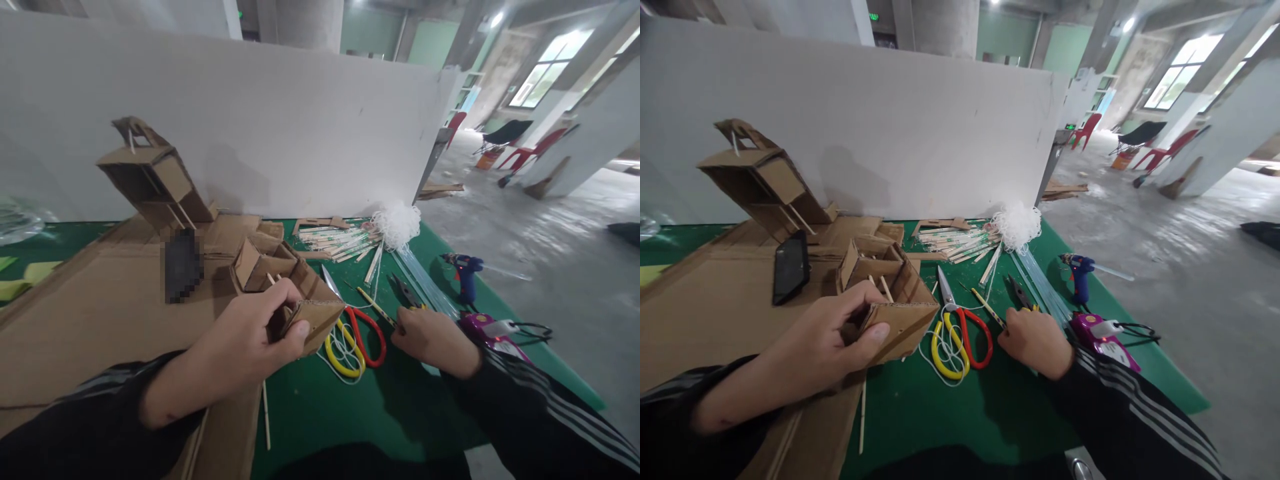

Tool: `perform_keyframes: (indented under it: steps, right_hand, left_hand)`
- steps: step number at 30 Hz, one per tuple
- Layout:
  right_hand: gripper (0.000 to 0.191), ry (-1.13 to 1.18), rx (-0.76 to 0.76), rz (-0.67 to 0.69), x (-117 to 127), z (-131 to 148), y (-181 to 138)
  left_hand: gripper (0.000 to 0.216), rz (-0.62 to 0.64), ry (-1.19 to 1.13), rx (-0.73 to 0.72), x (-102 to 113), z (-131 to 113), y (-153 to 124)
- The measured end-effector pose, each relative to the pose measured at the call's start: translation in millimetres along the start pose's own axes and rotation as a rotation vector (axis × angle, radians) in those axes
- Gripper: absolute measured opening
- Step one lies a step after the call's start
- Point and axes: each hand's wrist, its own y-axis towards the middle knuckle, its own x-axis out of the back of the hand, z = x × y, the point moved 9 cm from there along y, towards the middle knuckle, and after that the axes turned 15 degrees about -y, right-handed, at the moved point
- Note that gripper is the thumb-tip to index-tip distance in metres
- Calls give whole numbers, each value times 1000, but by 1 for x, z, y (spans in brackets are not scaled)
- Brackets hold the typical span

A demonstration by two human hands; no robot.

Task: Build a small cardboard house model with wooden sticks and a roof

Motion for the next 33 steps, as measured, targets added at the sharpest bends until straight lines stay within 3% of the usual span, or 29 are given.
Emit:
perform_keyframes:
  steps: [9,13,16,20,22,24,27,30,33]
  right_hand:
    - [29,224,284,23,-5,-2,-25]
    - [34,378,249,15,-2,-16,-36]
    - [30,755,175,14,4,-22,-50]
    - [36,1304,99,96,7,-8,-61]
    - [38,1440,74,-30,16,-2,-58]
    - [36,1522,86,-250,29,2,-55]
    - [49,1531,68,-482,34,9,-50]
    - [54,1374,-22,-550,26,17,-46]
    - [40,1243,58,-569,28,30,-42]
  left_hand:
    - [13,14,-29,-3,0,-1,-2]
    - [13,-22,-37,2,5,1,-1]
    - [15,-52,-27,-11,9,1,0]
    - [15,-106,-49,-46,14,0,0]
    - [13,-142,-60,-72,17,-2,-1]
    - [12,-164,-59,-93,19,-4,-2]
    - [11,-183,-45,-119,21,-5,-3]
    - [12,-221,-35,-138,24,-3,-4]
    - [11,-320,-17,-149,34,0,-8]
